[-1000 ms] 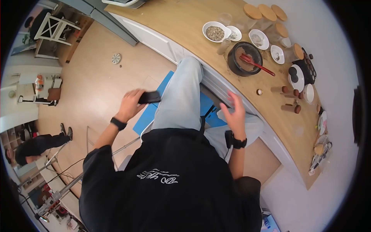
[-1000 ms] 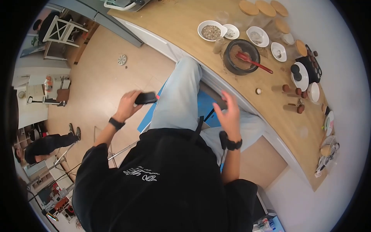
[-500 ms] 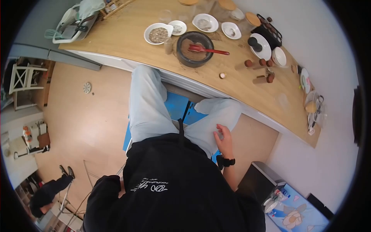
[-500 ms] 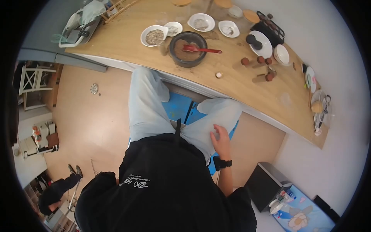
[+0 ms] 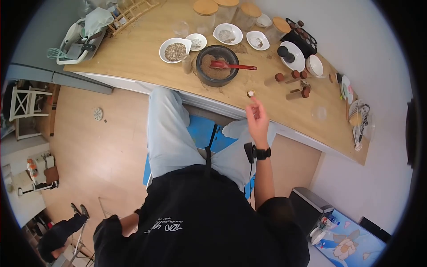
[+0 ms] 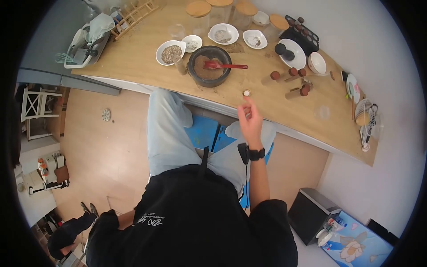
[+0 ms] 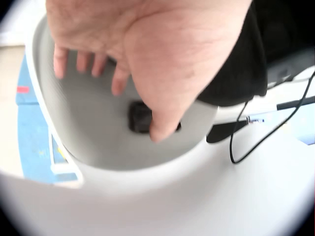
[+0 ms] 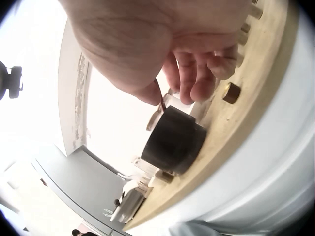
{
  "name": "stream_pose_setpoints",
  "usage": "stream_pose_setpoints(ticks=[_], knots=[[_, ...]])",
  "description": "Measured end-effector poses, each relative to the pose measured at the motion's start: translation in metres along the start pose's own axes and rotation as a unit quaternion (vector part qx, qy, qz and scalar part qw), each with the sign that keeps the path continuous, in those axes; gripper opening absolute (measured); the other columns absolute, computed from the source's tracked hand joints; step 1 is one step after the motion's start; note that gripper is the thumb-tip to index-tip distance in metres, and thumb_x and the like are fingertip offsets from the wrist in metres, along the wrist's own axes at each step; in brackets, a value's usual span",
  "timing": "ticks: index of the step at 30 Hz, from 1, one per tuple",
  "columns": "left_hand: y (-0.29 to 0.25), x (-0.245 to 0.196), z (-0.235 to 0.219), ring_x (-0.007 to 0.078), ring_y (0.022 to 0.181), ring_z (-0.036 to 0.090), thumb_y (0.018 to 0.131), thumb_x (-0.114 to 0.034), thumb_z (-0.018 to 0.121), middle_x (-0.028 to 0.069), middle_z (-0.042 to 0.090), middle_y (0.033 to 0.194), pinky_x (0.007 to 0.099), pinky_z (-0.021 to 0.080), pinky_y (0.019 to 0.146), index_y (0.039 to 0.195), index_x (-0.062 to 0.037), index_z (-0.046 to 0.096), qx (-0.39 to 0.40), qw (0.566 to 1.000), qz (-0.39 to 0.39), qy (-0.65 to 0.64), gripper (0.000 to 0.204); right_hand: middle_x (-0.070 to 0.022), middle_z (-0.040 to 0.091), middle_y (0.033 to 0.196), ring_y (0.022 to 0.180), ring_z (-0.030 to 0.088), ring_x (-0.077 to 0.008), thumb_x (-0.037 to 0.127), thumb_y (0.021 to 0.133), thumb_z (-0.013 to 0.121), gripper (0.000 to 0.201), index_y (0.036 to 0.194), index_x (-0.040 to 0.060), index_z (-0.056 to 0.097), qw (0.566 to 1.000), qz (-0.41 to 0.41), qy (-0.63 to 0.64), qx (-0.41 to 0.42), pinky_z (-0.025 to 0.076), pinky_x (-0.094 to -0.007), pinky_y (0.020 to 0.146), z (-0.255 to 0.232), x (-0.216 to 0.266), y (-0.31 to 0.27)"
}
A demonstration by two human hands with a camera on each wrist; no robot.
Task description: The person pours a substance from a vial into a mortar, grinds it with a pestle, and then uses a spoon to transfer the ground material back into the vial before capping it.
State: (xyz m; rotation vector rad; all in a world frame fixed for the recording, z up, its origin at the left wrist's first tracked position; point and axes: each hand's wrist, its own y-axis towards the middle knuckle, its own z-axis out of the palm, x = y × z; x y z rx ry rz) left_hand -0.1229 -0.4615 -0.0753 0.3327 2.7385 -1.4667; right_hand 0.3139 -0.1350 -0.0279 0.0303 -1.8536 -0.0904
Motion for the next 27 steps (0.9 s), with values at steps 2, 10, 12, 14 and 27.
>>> stream_pose_setpoints(ticks=[2, 10, 12, 14, 27], knots=[[-0.006, 0.005, -0.012, 0.0317, 0.096, 0.073, 0.087, -0.025, 0.072, 0.0132, 0.075, 0.098, 0.0448, 0.058, 0.083, 0.094, -0.0123, 0.076, 0.015, 1.0, -0.006, 0.0, 0.015, 0.003, 0.062, 0.094, 0.078, 0.051, -0.0023, 0.017, 0.103, 0.067, 0.039, 0.137, 0.0005, 0.059, 0.995, 0.008, 0.091, -0.045, 0.041, -0.019, 0.065, 0.013, 0.011, 0.038], [0.131, 0.005, -0.275, 0.0339, 0.097, 0.061, 0.087, -0.014, 0.076, 0.0149, 0.062, 0.101, 0.0421, 0.051, 0.084, 0.122, -0.0029, 0.061, -0.604, 0.752, 0.081, -0.25, 0.04, 0.001, 0.064, 0.092, 0.082, 0.057, -0.0043, 0.022, 0.103, 0.068, 0.031, 0.124, -0.0009, 0.067, 0.986, -0.031, 0.131, -0.096, 0.046, -0.0221, 0.071, 0.073, 0.019, 0.123], [0.178, -0.028, -0.317, 0.0377, 0.107, 0.057, 0.085, -0.016, 0.078, 0.0187, 0.06, 0.113, 0.0447, 0.048, 0.093, 0.128, -0.0004, 0.058, -0.667, 0.658, 0.09, -0.337, 0.05, -0.0031, 0.068, 0.092, 0.081, 0.061, -0.0078, 0.02, 0.101, 0.069, 0.022, 0.113, 0.0009, 0.072, 0.999, -0.029, 0.021, -0.024, 0.048, -0.0257, 0.071, 0.071, 0.029, 0.124], [0.208, -0.056, -0.346, 0.0385, 0.113, 0.052, 0.087, -0.019, 0.079, 0.0203, 0.056, 0.124, 0.0473, 0.043, 0.1, 0.132, 0.001, 0.056, -0.716, 0.62, 0.082, -0.311, 0.054, -0.0053, 0.07, 0.095, 0.081, 0.062, -0.01, 0.017, 0.101, 0.068, 0.021, 0.114, 0.0013, 0.073, 0.994, -0.093, -0.049, 0.007, 0.049, -0.0261, 0.071, 0.055, 0.061, 0.109], [0.263, -0.046, -0.353, 0.0399, 0.112, 0.053, 0.088, -0.022, 0.078, 0.0206, 0.056, 0.124, 0.0486, 0.044, 0.095, 0.113, 0.0002, 0.062, -0.754, 0.606, 0.035, -0.253, 0.037, -0.0122, 0.071, 0.104, 0.091, 0.065, -0.0292, 0.003, 0.094, 0.067, 0.024, 0.118, 0.0017, 0.071, 0.929, -0.197, -0.211, 0.229, 0.054, -0.0361, 0.078, 0.019, 0.093, 0.103]])
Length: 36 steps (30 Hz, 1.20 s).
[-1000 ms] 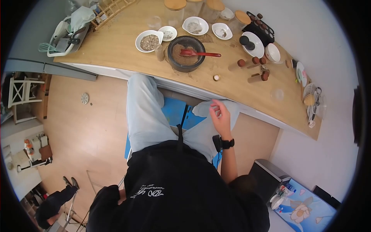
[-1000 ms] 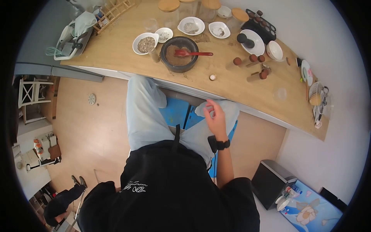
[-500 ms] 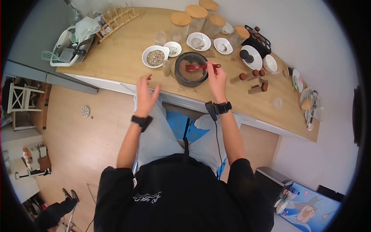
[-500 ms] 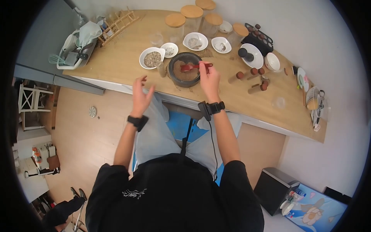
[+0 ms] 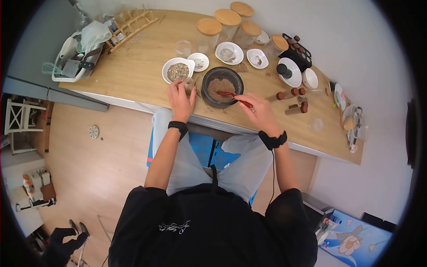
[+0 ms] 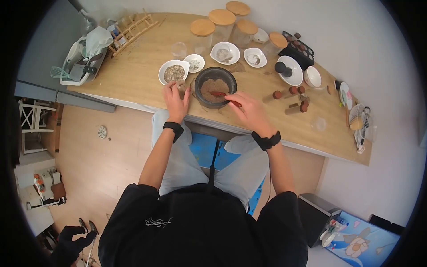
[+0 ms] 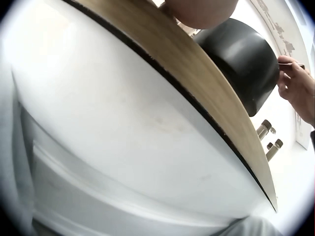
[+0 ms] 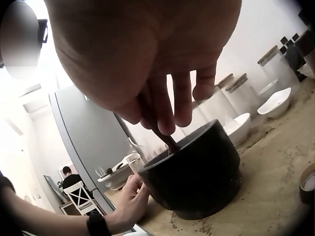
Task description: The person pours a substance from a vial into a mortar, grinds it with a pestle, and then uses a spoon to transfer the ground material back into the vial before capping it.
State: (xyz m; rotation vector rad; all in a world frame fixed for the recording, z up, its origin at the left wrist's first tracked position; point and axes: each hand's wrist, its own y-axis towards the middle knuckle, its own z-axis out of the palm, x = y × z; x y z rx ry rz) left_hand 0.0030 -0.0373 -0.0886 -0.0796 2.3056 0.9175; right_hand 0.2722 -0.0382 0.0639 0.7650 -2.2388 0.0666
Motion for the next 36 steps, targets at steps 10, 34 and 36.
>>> stream_pose_setpoints(ticks=[10, 34, 36], knots=[[-0.013, 0.007, 0.014, 0.0418, 0.114, 0.052, 0.092, -0.018, 0.077, 0.0237, 0.05, 0.124, 0.0476, 0.046, 0.097, 0.119, 0.0016, 0.06, -0.019, 0.996, -0.078, -0.027, 0.037, -0.0067, 0.069, 0.101, 0.091, 0.065, -0.0269, 0.01, 0.091, 0.072, 0.025, 0.115, 0.0075, 0.069, 0.981, -0.126, -0.148, 0.003, 0.054, -0.0389, 0.079, 0.005, 0.005, 0.007], [-0.016, 0.011, 0.011, 0.0413, 0.109, 0.05, 0.09, -0.004, 0.068, 0.0204, 0.058, 0.116, 0.0484, 0.041, 0.097, 0.122, 0.0006, 0.055, 0.01, 0.99, -0.114, -0.078, 0.034, -0.0135, 0.066, 0.094, 0.079, 0.062, -0.0317, 0.004, 0.088, 0.073, 0.027, 0.113, 0.0005, 0.066, 0.968, -0.114, -0.223, -0.015, 0.052, -0.0373, 0.07, 0.026, 0.013, -0.008], [-0.017, 0.01, 0.012, 0.0411, 0.109, 0.05, 0.09, -0.004, 0.068, 0.0203, 0.058, 0.115, 0.0485, 0.041, 0.097, 0.122, 0.0006, 0.055, 0.013, 0.99, -0.112, -0.086, 0.034, -0.0114, 0.065, 0.088, 0.077, 0.062, -0.0275, 0.006, 0.092, 0.07, 0.02, 0.111, 0.0009, 0.066, 0.979, -0.079, -0.166, -0.092, 0.051, -0.0352, 0.069, 0.042, 0.016, -0.01]])
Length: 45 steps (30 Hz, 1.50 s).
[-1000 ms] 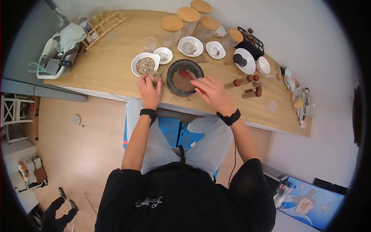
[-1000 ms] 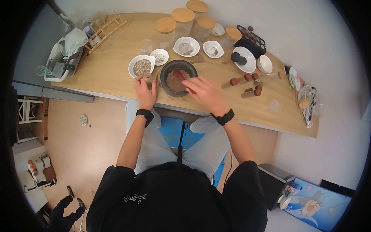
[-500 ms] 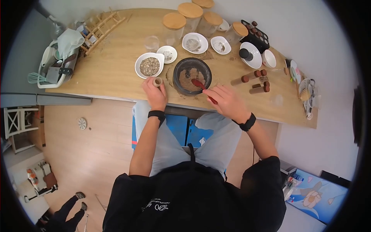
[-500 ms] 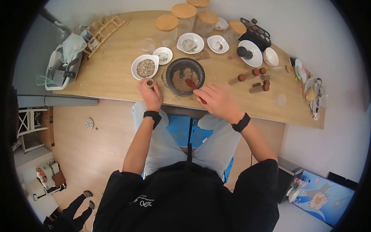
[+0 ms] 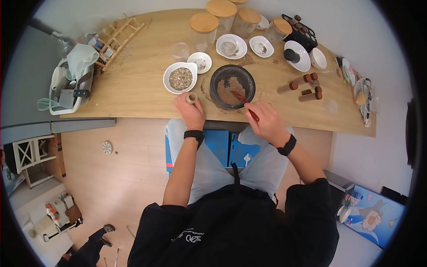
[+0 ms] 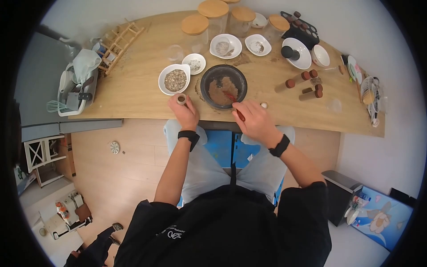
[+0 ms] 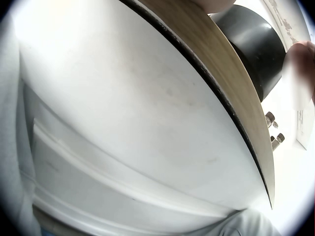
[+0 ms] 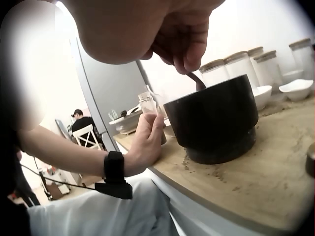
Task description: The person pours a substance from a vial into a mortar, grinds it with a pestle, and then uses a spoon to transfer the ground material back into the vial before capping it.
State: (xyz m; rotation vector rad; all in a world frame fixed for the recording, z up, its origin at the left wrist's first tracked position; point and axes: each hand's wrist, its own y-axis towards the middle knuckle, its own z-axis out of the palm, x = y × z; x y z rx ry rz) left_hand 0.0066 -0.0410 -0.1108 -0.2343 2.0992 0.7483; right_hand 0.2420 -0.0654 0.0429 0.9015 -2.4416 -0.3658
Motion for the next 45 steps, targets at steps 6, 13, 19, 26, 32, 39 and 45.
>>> stream_pose_setpoints(ticks=[6, 13, 19, 26, 32, 39, 45], knots=[[0.001, -0.002, -0.001, 0.0409, 0.107, 0.049, 0.09, -0.003, 0.067, 0.0199, 0.057, 0.112, 0.0481, 0.041, 0.096, 0.121, 0.0006, 0.055, -0.004, 1.0, 0.001, -0.001, 0.034, -0.0045, 0.065, 0.081, 0.071, 0.06, -0.0121, 0.018, 0.108, 0.056, 0.022, 0.112, -0.0015, 0.066, 0.832, 0.33, 0.357, -0.267, 0.048, -0.0276, 0.063, 0.065, 0.019, -0.012], [0.002, -0.003, 0.001, 0.0403, 0.106, 0.05, 0.091, -0.003, 0.066, 0.0208, 0.056, 0.11, 0.0476, 0.041, 0.096, 0.118, 0.0004, 0.056, -0.011, 1.0, 0.0, -0.012, 0.029, -0.0012, 0.062, 0.08, 0.066, 0.056, -0.0068, 0.024, 0.109, 0.056, 0.027, 0.116, 0.0002, 0.066, 0.718, 0.414, 0.462, -0.316, 0.041, -0.0228, 0.056, 0.08, 0.005, -0.008], [0.001, -0.001, 0.0, 0.0381, 0.102, 0.054, 0.099, -0.008, 0.061, 0.0223, 0.056, 0.11, 0.0437, 0.044, 0.093, 0.123, 0.0018, 0.051, -0.008, 0.994, -0.037, -0.107, 0.028, 0.0043, 0.055, 0.076, 0.061, 0.045, -0.0026, 0.024, 0.107, 0.06, 0.024, 0.116, 0.003, 0.067, 0.692, 0.438, 0.415, -0.397, 0.034, -0.0188, 0.052, 0.086, -0.006, 0.002], [0.016, -0.043, -0.034, 0.0391, 0.096, 0.062, 0.103, -0.01, 0.058, 0.0223, 0.061, 0.108, 0.0438, 0.049, 0.089, 0.133, 0.0028, 0.048, 0.139, 0.974, -0.067, -0.164, 0.035, 0.0052, 0.054, 0.079, 0.063, 0.045, -0.0026, 0.027, 0.109, 0.057, 0.028, 0.119, 0.0028, 0.067, 0.684, 0.428, 0.479, -0.346, 0.033, -0.0189, 0.054, 0.083, 0.0, 0.0], [0.036, -0.077, -0.055, 0.0417, 0.103, 0.058, 0.1, -0.01, 0.063, 0.0212, 0.06, 0.113, 0.046, 0.047, 0.091, 0.134, 0.0001, 0.052, 0.191, 0.975, 0.084, -0.082, 0.037, 0.0044, 0.057, 0.079, 0.066, 0.049, -0.0033, 0.032, 0.111, 0.051, 0.033, 0.118, 0.0038, 0.066, 0.641, 0.427, 0.531, -0.353, 0.035, -0.0196, 0.056, 0.073, -0.014, 0.006], [0.055, -0.089, -0.058, 0.0379, 0.11, 0.056, 0.096, -0.011, 0.069, 0.017, 0.058, 0.12, 0.0455, 0.044, 0.094, 0.133, -0.0027, 0.055, 0.184, 0.969, 0.161, 0.021, 0.041, 0.0015, 0.059, 0.081, 0.068, 0.051, -0.0059, 0.035, 0.112, 0.047, 0.034, 0.113, 0.0045, 0.062, 0.641, 0.428, 0.541, -0.337, 0.038, -0.0216, 0.058, 0.041, -0.033, 0.011], [0.068, -0.099, -0.052, 0.0357, 0.109, 0.056, 0.093, -0.01, 0.071, 0.0147, 0.057, 0.114, 0.0468, 0.044, 0.093, 0.131, -0.0038, 0.056, 0.209, 0.956, 0.199, 0.055, 0.041, -0.0006, 0.059, 0.08, 0.068, 0.053, -0.0082, 0.035, 0.111, 0.048, 0.035, 0.113, 0.0032, 0.062, 0.662, 0.405, 0.537, -0.33, 0.038, -0.0236, 0.057, 0.007, -0.044, 0.024]])
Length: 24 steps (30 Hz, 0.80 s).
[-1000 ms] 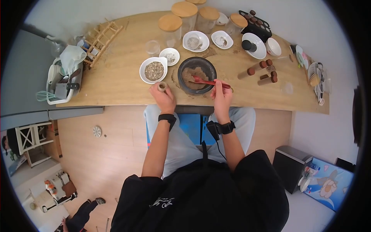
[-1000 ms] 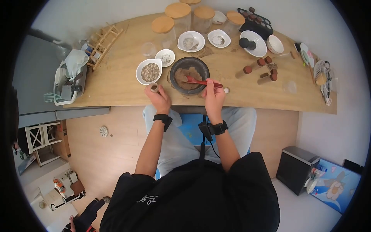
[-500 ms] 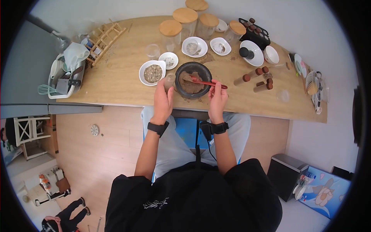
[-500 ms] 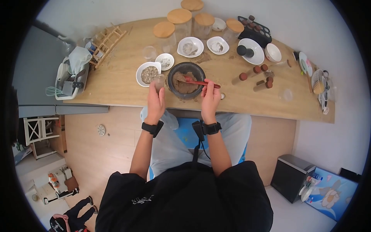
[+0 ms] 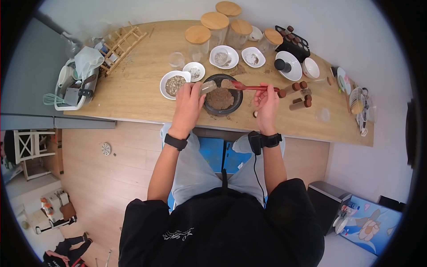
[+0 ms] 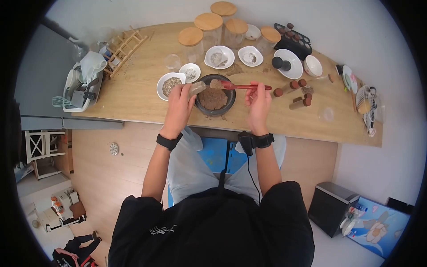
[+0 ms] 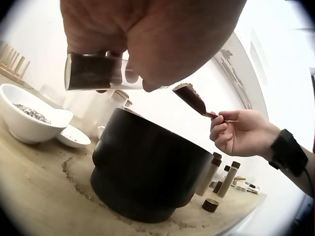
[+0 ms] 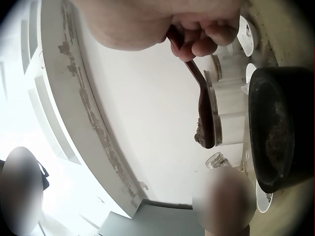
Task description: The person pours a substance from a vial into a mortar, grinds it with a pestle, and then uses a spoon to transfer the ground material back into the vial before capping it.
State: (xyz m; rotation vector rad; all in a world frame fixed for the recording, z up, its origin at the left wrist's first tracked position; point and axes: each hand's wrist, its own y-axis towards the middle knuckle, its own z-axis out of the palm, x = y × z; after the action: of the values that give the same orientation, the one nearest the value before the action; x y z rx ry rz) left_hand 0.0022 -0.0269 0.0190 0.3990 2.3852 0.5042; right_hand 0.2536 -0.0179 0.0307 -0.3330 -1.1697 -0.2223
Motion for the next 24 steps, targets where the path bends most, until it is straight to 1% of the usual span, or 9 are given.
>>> stream_pose_setpoints(ticks=[5, 8, 10, 14, 16, 18, 21, 23, 24], knots=[[0.004, -0.009, 0.008, 0.0322, 0.108, 0.055, 0.092, -0.014, 0.071, 0.0125, 0.057, 0.115, 0.0454, 0.044, 0.092, 0.13, -0.0057, 0.057, 0.017, 1.0, 0.016, 0.013, 0.041, -0.0014, 0.059, 0.08, 0.068, 0.053, -0.0096, 0.035, 0.111, 0.049, 0.036, 0.112, 0.0027, 0.063, 0.999, 0.003, 0.007, 0.031, 0.038, -0.0247, 0.057, -0.001, 0.008, 0.006], [0.005, -0.014, 0.009, 0.0337, 0.108, 0.055, 0.093, -0.012, 0.071, 0.0125, 0.058, 0.116, 0.0454, 0.044, 0.092, 0.129, -0.0048, 0.058, 0.005, 0.999, 0.02, 0.025, 0.039, -0.001, 0.059, 0.08, 0.068, 0.053, -0.0094, 0.035, 0.111, 0.049, 0.035, 0.113, 0.0028, 0.063, 0.999, 0.019, -0.025, 0.016, 0.037, -0.0241, 0.057, -0.001, 0.012, 0.009], [0.004, -0.016, 0.01, 0.0329, 0.108, 0.055, 0.093, -0.013, 0.071, 0.0119, 0.058, 0.116, 0.0451, 0.043, 0.092, 0.129, -0.0048, 0.058, 0.002, 0.999, 0.018, 0.027, 0.039, 0.0007, 0.06, 0.082, 0.07, 0.053, -0.0069, 0.034, 0.111, 0.05, 0.034, 0.114, 0.0037, 0.064, 0.995, -0.015, -0.068, 0.067, 0.038, -0.022, 0.059, -0.004, 0.021, 0.016], [0.007, -0.022, 0.011, 0.0312, 0.109, 0.053, 0.094, -0.016, 0.07, 0.0102, 0.058, 0.117, 0.0443, 0.039, 0.091, 0.13, -0.0055, 0.059, -0.007, 0.999, 0.021, 0.043, 0.039, 0.0011, 0.061, 0.083, 0.071, 0.053, -0.0054, 0.033, 0.111, 0.049, 0.032, 0.115, 0.0055, 0.065, 0.984, -0.027, -0.13, 0.115, 0.038, -0.0208, 0.06, 0.0, 0.051, 0.04], [0.008, -0.026, 0.012, 0.0308, 0.109, 0.052, 0.095, -0.016, 0.07, 0.0099, 0.058, 0.117, 0.044, 0.038, 0.09, 0.13, -0.0057, 0.059, -0.003, 0.999, 0.014, 0.042, 0.039, 0.0009, 0.062, 0.086, 0.072, 0.054, -0.0043, 0.033, 0.112, 0.049, 0.031, 0.116, 0.0068, 0.066, 0.955, -0.074, -0.188, 0.218, 0.039, -0.02, 0.061, 0.002, 0.067, 0.052], [0.011, -0.029, 0.015, 0.0304, 0.109, 0.052, 0.095, -0.017, 0.069, 0.0095, 0.058, 0.117, 0.0438, 0.037, 0.089, 0.13, -0.0058, 0.059, -0.001, 0.999, 0.009, 0.041, 0.039, 0.0007, 0.062, 0.087, 0.073, 0.054, -0.0044, 0.031, 0.112, 0.05, 0.031, 0.115, 0.0054, 0.065, 0.95, -0.075, -0.199, 0.227, 0.04, -0.0196, 0.062, 0.008, 0.079, 0.057], [0.015, -0.032, 0.021, 0.0304, 0.109, 0.051, 0.096, -0.019, 0.069, 0.0094, 0.058, 0.117, 0.0446, 0.035, 0.088, 0.131, -0.0058, 0.059, 0.005, 1.0, 0.002, 0.03, 0.039, 0.0005, 0.062, 0.088, 0.075, 0.053, -0.0051, 0.029, 0.112, 0.049, 0.03, 0.114, 0.0038, 0.065, 0.924, -0.115, -0.233, 0.28, 0.042, -0.0205, 0.066, 0.012, 0.089, 0.067], [0.016, -0.032, 0.024, 0.0302, 0.11, 0.051, 0.096, -0.019, 0.068, 0.0093, 0.058, 0.116, 0.0454, 0.034, 0.088, 0.131, -0.0057, 0.059, 0.005, 1.0, 0.001, 0.026, 0.039, 0.002, 0.061, 0.088, 0.075, 0.052, -0.0039, 0.03, 0.113, 0.046, 0.029, 0.117, 0.0073, 0.063, 0.894, -0.163, -0.275, 0.314, 0.037, -0.0196, 0.063, 0.014, 0.092, 0.069], [0.016, -0.031, 0.026, 0.0302, 0.11, 0.051, 0.096, -0.019, 0.068, 0.0093, 0.058, 0.116, 0.0454, 0.034, 0.088, 0.131, -0.0057, 0.059, 0.005, 1.0, 0.001, 0.026, 0.039, 0.002, 0.061, 0.088, 0.075, 0.052, -0.0039, 0.03, 0.113, 0.046, 0.029, 0.117, 0.0073, 0.063, 0.894, -0.163, -0.275, 0.314, 0.037, -0.0196, 0.063, 0.014, 0.094, 0.069]])
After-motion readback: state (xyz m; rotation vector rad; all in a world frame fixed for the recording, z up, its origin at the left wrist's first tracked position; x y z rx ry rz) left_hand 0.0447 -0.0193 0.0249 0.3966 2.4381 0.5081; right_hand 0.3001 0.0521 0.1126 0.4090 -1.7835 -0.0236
